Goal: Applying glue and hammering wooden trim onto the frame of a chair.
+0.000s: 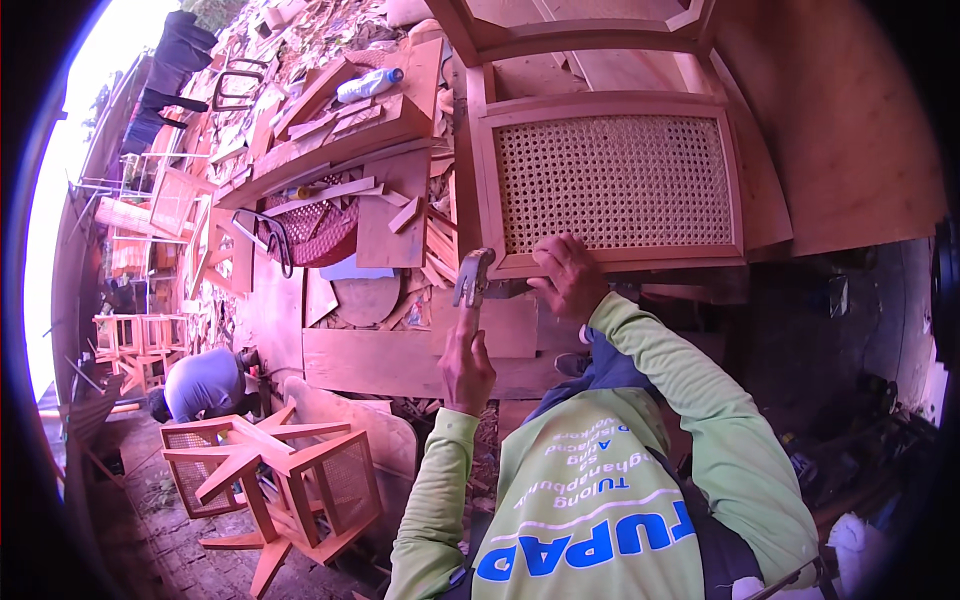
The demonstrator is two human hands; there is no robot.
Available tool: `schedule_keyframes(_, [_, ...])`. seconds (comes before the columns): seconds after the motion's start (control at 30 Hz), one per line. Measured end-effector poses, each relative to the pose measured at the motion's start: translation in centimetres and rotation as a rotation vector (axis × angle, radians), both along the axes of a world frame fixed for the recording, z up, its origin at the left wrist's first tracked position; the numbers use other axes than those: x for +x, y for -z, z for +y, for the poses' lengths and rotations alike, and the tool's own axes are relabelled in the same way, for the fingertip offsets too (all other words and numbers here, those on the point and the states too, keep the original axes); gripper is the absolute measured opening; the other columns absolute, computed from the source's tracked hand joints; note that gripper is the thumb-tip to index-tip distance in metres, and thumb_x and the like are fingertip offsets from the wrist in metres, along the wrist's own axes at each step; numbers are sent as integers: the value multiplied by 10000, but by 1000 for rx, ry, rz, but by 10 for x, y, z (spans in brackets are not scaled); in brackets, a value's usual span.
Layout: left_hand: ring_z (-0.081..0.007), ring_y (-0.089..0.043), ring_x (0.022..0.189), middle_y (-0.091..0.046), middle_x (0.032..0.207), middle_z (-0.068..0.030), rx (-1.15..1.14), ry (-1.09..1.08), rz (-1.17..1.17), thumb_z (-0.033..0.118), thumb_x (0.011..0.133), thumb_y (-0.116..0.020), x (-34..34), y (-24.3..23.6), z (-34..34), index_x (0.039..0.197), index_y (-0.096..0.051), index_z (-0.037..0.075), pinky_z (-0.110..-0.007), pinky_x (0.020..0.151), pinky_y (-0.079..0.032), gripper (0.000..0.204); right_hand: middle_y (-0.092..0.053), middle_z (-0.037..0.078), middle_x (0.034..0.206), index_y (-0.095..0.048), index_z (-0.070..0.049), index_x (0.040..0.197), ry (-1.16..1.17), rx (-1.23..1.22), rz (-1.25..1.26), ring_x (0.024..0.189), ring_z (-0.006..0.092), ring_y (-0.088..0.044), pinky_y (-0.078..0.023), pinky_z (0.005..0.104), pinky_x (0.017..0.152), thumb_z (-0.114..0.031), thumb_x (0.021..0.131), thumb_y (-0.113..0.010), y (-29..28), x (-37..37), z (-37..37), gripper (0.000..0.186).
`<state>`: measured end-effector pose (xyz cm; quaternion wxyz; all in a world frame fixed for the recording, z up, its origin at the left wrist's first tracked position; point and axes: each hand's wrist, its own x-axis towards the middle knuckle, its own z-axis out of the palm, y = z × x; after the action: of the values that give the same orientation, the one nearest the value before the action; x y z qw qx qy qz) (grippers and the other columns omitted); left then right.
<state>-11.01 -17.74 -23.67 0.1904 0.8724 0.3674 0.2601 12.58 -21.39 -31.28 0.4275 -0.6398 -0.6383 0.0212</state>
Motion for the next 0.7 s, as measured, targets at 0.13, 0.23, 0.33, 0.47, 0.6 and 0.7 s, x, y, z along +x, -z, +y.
schedule_keyframes(0.13, [-433, -646, 860, -631, 999, -226, -92, 0, 20, -54, 955, -586, 0, 10, -2, 1560, -429, 113, -501, 725, -520, 647, -552, 160, 1229, -611, 12, 1187, 77, 79, -8, 1134, 363, -548, -456, 482, 1006, -145, 823, -777, -28, 24, 51, 430])
schedule_keyframes(0.23, [-434, -640, 847, -628, 1000, -227, -85, 10, 46, -47, 959, -585, 0, 13, -3, 1570, -423, 127, -495, 704, -517, 655, -537, 170, 1335, -605, 26, 1229, 83, 199, -109, 1259, 367, -519, -436, 497, 1080, -171, 840, -771, -43, 36, 96, 467])
schedule_keyframes(0.33, [-437, -635, 824, -621, 997, -226, -84, 9, 64, -41, 964, -585, 6, 11, -2, 1574, -414, 131, -503, 681, -508, 657, -478, 179, 1510, -594, 30, 1323, 13, 175, -235, 1447, 372, -406, -304, 529, 1229, -251, 881, -752, -39, 35, 127, 547])
schedule_keyframes(0.47, [-481, -651, 984, -648, 1131, -274, -246, -62, 146, -53, 974, -570, 0, 11, -6, 1561, -422, 84, -491, 799, -533, 621, -310, 165, 1670, -434, -6, 1538, -128, -17, -130, 1576, 378, -213, -121, 543, 1303, -396, 854, -795, -28, 20, 108, 866])
schedule_keyframes(0.6, [-430, -621, 776, -600, 959, -208, -133, -17, 99, -33, 965, -599, 2, 11, -2, 1578, -400, 130, -507, 644, -499, 664, -139, 148, 1736, -278, -18, 1623, -410, -334, -377, 1606, 395, -69, -79, 552, 1306, -488, 769, -840, -40, 62, 97, 1125])
schedule_keyframes(0.7, [-426, -620, 773, -596, 953, -204, -142, -8, 109, -38, 958, -607, -3, 14, 0, 1578, -400, 126, -502, 639, -499, 674, -103, 141, 1745, -174, -36, 1654, -502, -553, -578, 1609, 395, -43, -73, 566, 1302, -493, 686, -873, -44, 71, 109, 1279])
